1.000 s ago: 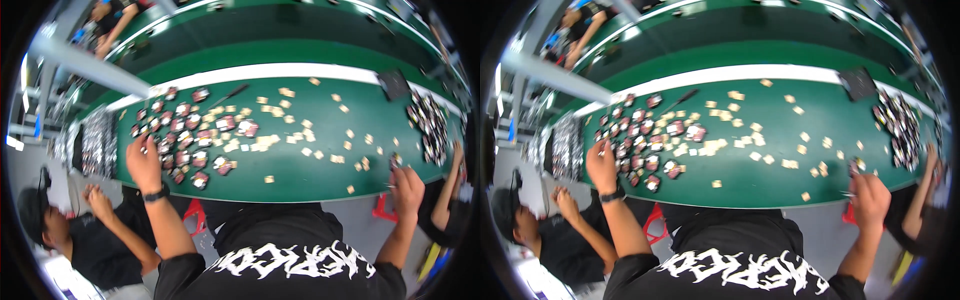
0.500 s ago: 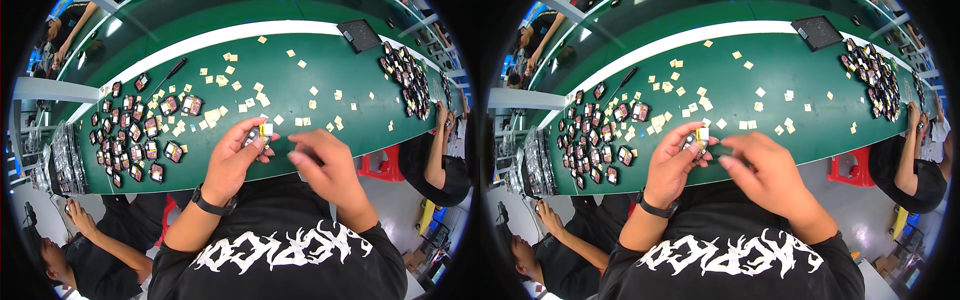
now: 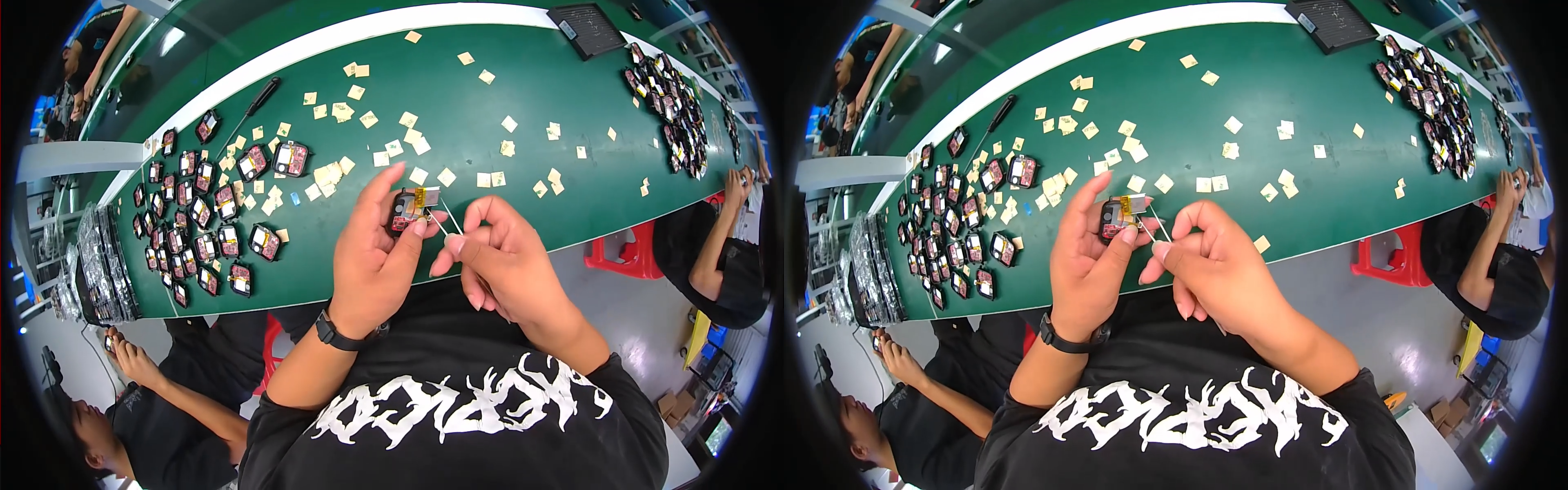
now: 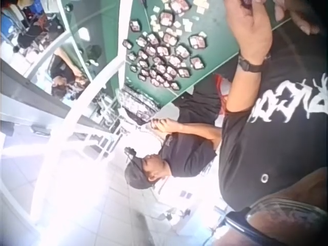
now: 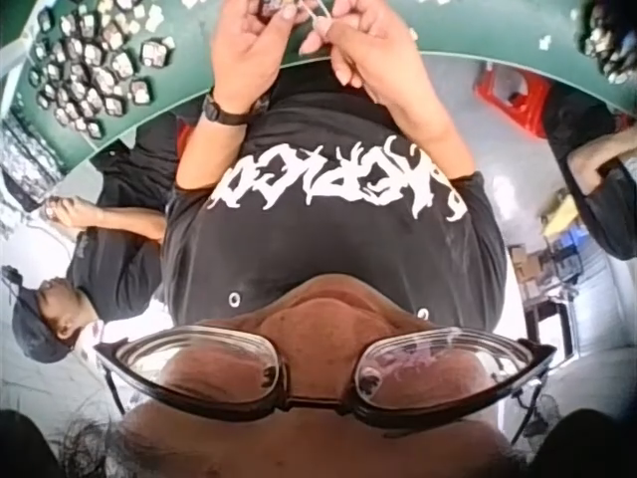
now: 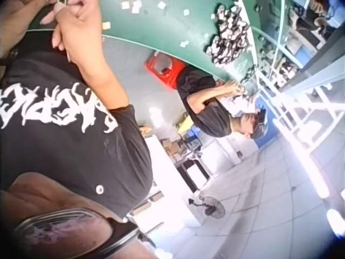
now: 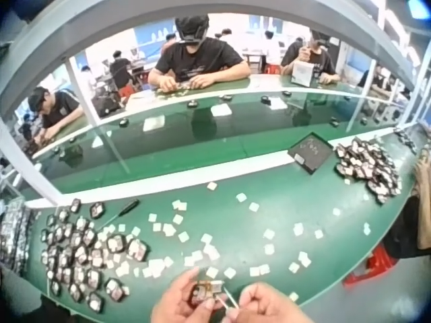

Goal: Assemble components into a digital watch housing using tweezers and small parts.

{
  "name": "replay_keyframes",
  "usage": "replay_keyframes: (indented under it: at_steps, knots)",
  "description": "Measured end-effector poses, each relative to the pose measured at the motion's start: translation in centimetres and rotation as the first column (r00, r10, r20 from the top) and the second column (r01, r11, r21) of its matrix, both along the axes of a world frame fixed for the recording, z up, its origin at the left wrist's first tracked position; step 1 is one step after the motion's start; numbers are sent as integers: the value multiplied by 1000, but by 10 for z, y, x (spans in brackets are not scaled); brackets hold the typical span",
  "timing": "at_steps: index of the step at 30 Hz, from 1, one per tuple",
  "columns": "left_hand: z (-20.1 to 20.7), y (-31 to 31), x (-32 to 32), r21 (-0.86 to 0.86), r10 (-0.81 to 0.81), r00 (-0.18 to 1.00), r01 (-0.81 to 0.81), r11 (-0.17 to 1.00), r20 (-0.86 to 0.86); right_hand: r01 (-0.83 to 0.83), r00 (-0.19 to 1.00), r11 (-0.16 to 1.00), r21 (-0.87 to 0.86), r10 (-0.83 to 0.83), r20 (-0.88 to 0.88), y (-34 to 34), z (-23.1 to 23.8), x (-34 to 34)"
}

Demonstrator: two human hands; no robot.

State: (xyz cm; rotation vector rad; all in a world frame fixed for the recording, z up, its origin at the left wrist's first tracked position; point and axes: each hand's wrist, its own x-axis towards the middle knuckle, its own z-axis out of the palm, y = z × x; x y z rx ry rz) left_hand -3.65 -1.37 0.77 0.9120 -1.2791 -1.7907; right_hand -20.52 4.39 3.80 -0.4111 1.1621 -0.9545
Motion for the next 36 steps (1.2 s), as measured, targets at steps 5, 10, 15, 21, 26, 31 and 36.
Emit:
replay_keyframes:
  at_steps: [5, 10, 15, 21, 26, 31, 36]
  knots:
    - [-7, 1, 1, -51, 22, 1000, -21, 998, 10, 72, 996, 997, 27, -73, 49, -7, -2, 7]
    - [-13, 3, 1, -124, 50, 999, -48, 991, 11, 93, 993, 994, 64, -97, 73, -9, 1, 12]
    - [-15, 3, 3, -148, 63, 998, -58, 987, 27, 114, 987, 990, 81, -122, 106, -12, 1, 16]
    - [-19, 4, 5, -239, 108, 994, -101, 966, 14, 75, 983, 986, 146, -97, 155, -17, 9, 17]
    - [-23, 4, 6, -210, 121, 991, -130, 969, -55, 58, 978, 983, 174, -91, 188, -18, 9, 19]
    - [-17, 6, 5, -121, 161, 985, -167, 979, -57, 57, 982, 985, 165, -85, 169, -17, 7, 23]
    - [-15, 6, 6, -83, 151, 988, -153, 985, -35, 95, 987, 992, 79, -105, 123, -12, 0, 28]
